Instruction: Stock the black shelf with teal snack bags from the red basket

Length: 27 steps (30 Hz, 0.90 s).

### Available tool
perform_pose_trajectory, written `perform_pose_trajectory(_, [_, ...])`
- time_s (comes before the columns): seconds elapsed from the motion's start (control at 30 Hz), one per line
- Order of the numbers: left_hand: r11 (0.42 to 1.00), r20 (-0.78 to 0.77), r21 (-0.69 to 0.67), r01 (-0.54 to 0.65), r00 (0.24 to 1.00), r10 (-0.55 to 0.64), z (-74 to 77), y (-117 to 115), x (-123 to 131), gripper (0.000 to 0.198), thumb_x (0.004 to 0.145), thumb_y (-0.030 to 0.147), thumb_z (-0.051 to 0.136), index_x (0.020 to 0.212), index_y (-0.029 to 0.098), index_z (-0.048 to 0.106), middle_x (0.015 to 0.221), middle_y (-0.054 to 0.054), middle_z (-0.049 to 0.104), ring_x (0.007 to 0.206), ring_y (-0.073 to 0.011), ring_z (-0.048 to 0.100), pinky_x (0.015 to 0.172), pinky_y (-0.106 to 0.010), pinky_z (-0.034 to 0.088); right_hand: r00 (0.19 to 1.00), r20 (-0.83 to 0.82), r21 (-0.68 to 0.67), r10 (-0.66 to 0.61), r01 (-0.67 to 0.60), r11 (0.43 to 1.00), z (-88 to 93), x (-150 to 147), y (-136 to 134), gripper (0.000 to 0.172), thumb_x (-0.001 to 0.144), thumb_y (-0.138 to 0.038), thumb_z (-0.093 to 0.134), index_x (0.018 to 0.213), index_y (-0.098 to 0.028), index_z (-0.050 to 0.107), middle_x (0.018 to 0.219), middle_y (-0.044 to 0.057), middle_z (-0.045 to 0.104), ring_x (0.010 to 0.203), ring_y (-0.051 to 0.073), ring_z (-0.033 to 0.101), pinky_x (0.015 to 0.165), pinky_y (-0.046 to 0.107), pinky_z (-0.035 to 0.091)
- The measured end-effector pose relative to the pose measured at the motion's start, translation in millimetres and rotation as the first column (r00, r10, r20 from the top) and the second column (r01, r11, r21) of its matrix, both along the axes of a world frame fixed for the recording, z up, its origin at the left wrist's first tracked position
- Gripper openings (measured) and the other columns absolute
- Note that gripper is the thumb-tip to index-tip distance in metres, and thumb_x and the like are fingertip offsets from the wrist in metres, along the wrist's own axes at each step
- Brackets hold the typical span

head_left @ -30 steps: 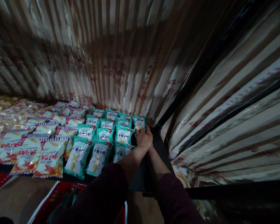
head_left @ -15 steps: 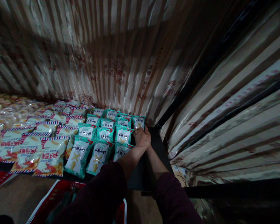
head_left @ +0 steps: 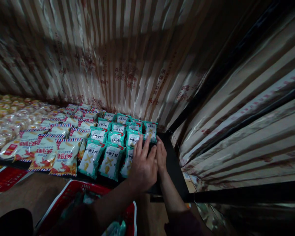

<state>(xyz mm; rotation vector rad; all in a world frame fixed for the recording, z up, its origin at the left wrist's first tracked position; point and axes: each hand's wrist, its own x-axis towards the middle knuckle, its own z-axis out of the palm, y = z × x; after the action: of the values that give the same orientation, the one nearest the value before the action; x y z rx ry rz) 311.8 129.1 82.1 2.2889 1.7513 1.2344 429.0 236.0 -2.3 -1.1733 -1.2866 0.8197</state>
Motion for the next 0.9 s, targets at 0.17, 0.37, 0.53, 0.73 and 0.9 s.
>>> perform_pose_trajectory(0.17, [0.989,-0.087,0.029,-0.145,0.985,0.147,-40.6,-56.1,-34.5,0.056,0.085,0.027,0.051,0.137,0.015,0.037,0.151,-0.016,0.024,0.142,-0.0348,0.008,0.109,-0.057,0.025,0.982,-0.139,-0.087,0.124,-0.137,0.987,-7.1,-9.9,-45.8,0.06,0.088,-0.058,0.037,0.135,-0.023,0.044,0.14,0.006,0.047,0.132,0.021,0.039,0.111,0.041,0.026])
perform_pose_trajectory(0.37, [0.975,-0.118,-0.023,-0.221,0.969,0.217,-64.7,-60.7,-43.4,0.059,0.084,0.036,0.053,0.138,0.015,0.038,0.147,-0.017,0.032,0.141,-0.0344,0.014,0.109,-0.057,0.026,0.98,-0.038,-0.083,0.198,-0.2,0.976,-1.8,-37.1,-57.6,0.059,0.088,-0.056,0.042,0.137,-0.024,0.041,0.145,0.004,0.041,0.135,0.019,0.033,0.114,0.038,0.02])
perform_pose_trajectory(0.53, [0.955,-0.144,-0.053,-0.293,0.948,0.283,-66.8,-50.9,-48.6,0.058,0.084,0.036,0.053,0.137,0.016,0.04,0.148,-0.015,0.033,0.14,-0.0325,0.019,0.11,-0.054,0.025,0.973,0.017,-0.117,0.23,-0.226,0.967,6.6,-59.5,-52.6,0.058,0.087,-0.056,0.042,0.136,-0.025,0.043,0.144,0.002,0.042,0.133,0.02,0.037,0.111,0.037,0.026])
perform_pose_trajectory(0.73, [0.956,-0.123,-0.02,-0.292,0.95,0.287,-71.7,-56.3,-60.6,0.061,0.083,0.043,0.055,0.138,0.02,0.039,0.15,-0.013,0.028,0.141,-0.0341,0.015,0.111,-0.055,0.021,0.99,-0.007,-0.08,0.139,-0.139,0.987,-4.0,-62.8,-45.1,0.064,0.086,-0.058,0.04,0.14,-0.022,0.037,0.146,0.006,0.039,0.134,0.02,0.035,0.112,0.037,0.024])
perform_pose_trajectory(0.9, [0.951,-0.073,0.041,-0.306,0.948,0.309,-79.5,-58.4,-74.9,0.066,0.079,0.048,0.058,0.136,0.019,0.043,0.151,-0.015,0.025,0.141,-0.0368,0.013,0.111,-0.056,0.02,0.996,-0.067,-0.107,0.062,-0.068,0.992,-16.1,-56.4,-23.6,0.067,0.085,-0.062,0.035,0.137,-0.019,0.043,0.144,0.006,0.041,0.135,0.021,0.034,0.113,0.037,0.022])
